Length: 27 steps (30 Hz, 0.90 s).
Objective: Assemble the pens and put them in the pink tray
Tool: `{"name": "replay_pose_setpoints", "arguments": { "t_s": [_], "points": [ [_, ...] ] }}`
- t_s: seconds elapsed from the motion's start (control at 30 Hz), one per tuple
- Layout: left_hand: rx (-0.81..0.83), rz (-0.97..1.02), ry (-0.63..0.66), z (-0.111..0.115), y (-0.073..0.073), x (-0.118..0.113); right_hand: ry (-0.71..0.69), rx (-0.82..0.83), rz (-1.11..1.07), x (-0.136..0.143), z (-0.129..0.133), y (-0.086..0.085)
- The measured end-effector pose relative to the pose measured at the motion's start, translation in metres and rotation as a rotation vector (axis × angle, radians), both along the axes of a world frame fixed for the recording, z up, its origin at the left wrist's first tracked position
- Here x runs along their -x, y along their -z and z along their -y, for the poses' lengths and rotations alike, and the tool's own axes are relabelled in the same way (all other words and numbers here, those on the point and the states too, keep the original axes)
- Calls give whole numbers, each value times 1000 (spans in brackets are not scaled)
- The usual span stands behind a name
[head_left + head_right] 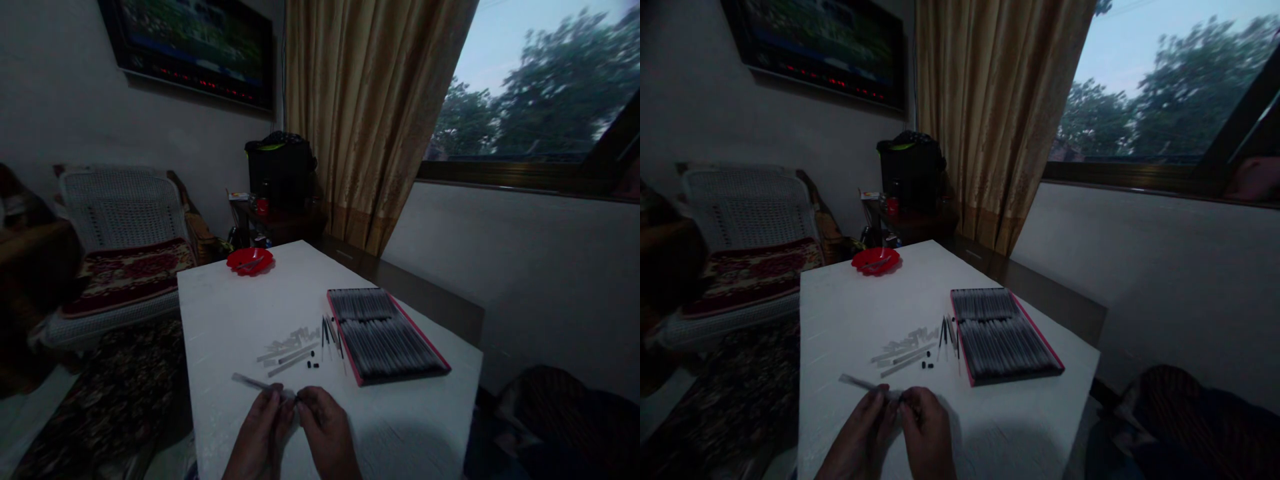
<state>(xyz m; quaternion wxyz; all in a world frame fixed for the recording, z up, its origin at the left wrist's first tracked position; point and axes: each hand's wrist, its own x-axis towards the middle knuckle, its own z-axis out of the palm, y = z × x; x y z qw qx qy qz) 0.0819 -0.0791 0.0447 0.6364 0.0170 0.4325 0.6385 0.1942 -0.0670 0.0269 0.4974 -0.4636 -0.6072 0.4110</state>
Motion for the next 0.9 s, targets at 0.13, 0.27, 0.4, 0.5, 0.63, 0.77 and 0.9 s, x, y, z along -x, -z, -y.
{"name": "replay_pose_setpoints", "arguments": {
  "t_s": [0.13,0.27,0.4,0.5,0.63,0.77,0.9],
  "points": [
    [-32,-61,35,0,1,-1,57,-254,241,-5,2,1],
    [-38,-88,31,2,8,0,113,-414,408,-7,2,5],
    [-69,-130,64,1,20,3,231,-518,585,-4,0,11],
    [-98,-156,104,-2,26,5,283,-571,674,-3,-2,16],
    [-108,-177,145,-5,26,7,249,-472,620,-8,-2,20],
    [-92,-175,153,-6,24,7,121,-364,464,-13,1,18],
    [-93,-168,154,-5,25,7,129,-364,454,-13,1,20]
  ]
}}
